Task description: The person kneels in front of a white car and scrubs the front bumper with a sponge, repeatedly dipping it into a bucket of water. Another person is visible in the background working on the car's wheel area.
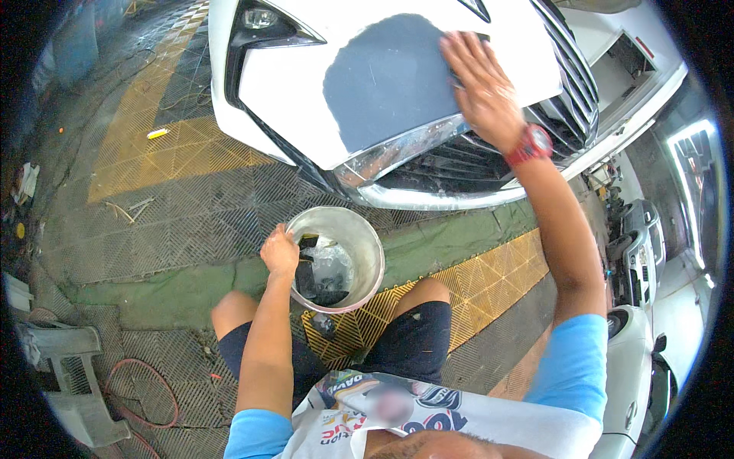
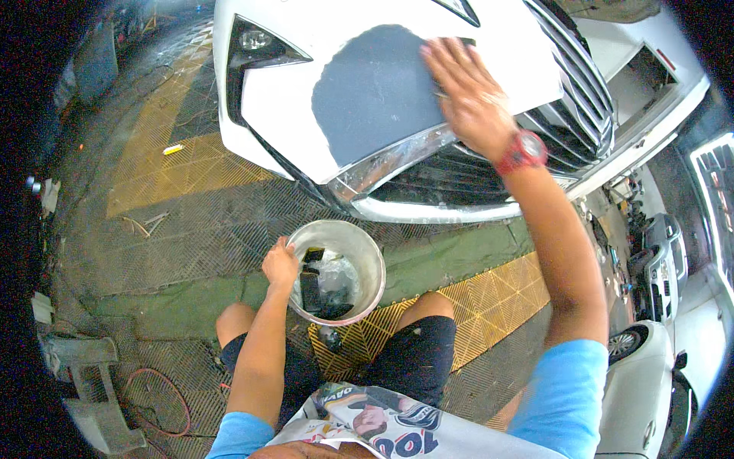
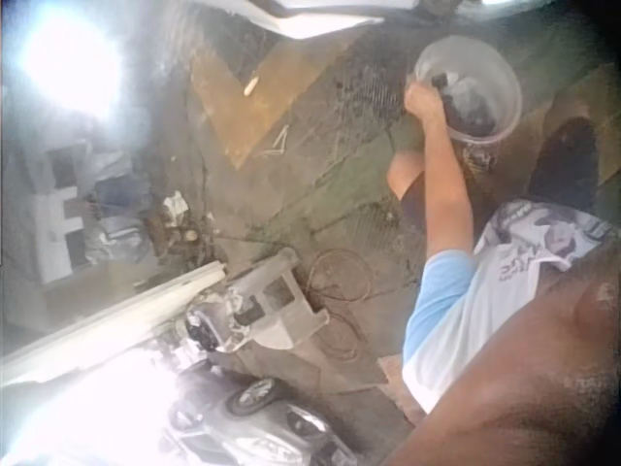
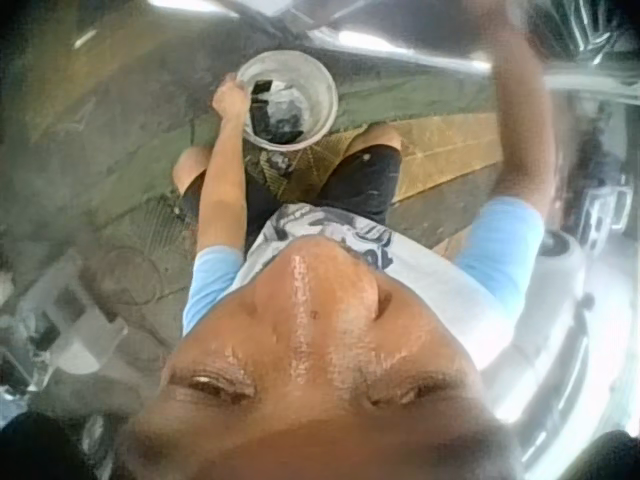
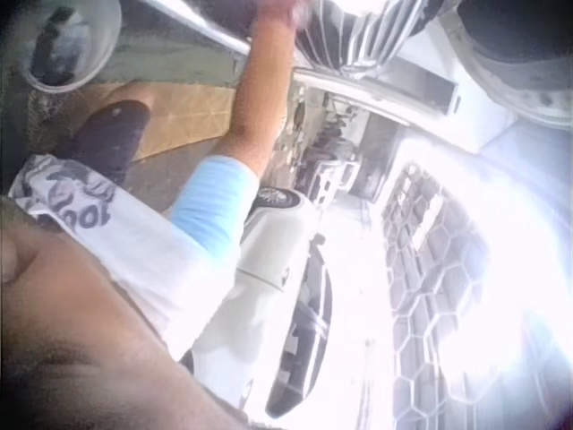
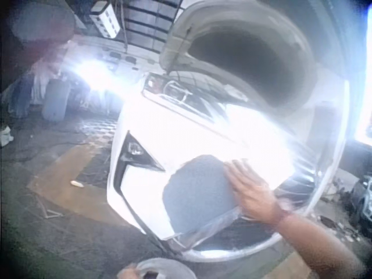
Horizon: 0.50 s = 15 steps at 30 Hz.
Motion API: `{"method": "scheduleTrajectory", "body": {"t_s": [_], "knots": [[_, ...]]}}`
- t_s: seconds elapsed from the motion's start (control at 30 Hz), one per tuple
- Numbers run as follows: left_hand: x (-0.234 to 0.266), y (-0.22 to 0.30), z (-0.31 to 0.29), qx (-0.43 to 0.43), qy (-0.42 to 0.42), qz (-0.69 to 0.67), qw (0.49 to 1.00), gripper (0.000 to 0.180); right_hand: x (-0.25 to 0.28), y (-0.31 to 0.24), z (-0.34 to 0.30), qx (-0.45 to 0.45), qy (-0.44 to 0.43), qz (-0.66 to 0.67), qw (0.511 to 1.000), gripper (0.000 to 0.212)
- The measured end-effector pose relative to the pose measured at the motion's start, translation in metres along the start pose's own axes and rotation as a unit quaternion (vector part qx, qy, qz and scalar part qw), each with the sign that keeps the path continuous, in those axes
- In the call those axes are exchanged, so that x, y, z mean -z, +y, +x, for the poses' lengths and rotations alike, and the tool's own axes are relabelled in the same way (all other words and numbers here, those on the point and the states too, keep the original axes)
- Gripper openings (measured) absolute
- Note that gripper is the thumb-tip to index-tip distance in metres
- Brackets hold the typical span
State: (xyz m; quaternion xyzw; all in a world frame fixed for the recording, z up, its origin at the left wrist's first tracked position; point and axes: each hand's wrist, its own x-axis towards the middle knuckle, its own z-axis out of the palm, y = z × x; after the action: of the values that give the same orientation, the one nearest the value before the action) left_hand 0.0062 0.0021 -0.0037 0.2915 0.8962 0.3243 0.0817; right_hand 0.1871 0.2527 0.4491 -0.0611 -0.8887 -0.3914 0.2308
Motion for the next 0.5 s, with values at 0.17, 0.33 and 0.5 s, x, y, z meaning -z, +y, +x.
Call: {"method": "scheduleTrajectory", "body": {"t_s": [0.17,0.33,0.5], "knots": [[-0.001,0.0,-0.008,-0.046,0.117,0.022,0.992,0.044,-0.065,-0.132,0.058,0.035,-0.051,-0.068,0.996,0.063],[0.0,-0.02,-0.011,-0.028,0.1,0.039,0.994,0.044,-0.08,-0.137,-0.009,0.074,-0.007,0.162,0.984,0.061],[-0.003,-0.01,-0.008,-0.065,0.113,0.022,0.991,0.044,-0.004,-0.035,-0.051,-0.154,0.079,0.061,0.983,0.068]]}}
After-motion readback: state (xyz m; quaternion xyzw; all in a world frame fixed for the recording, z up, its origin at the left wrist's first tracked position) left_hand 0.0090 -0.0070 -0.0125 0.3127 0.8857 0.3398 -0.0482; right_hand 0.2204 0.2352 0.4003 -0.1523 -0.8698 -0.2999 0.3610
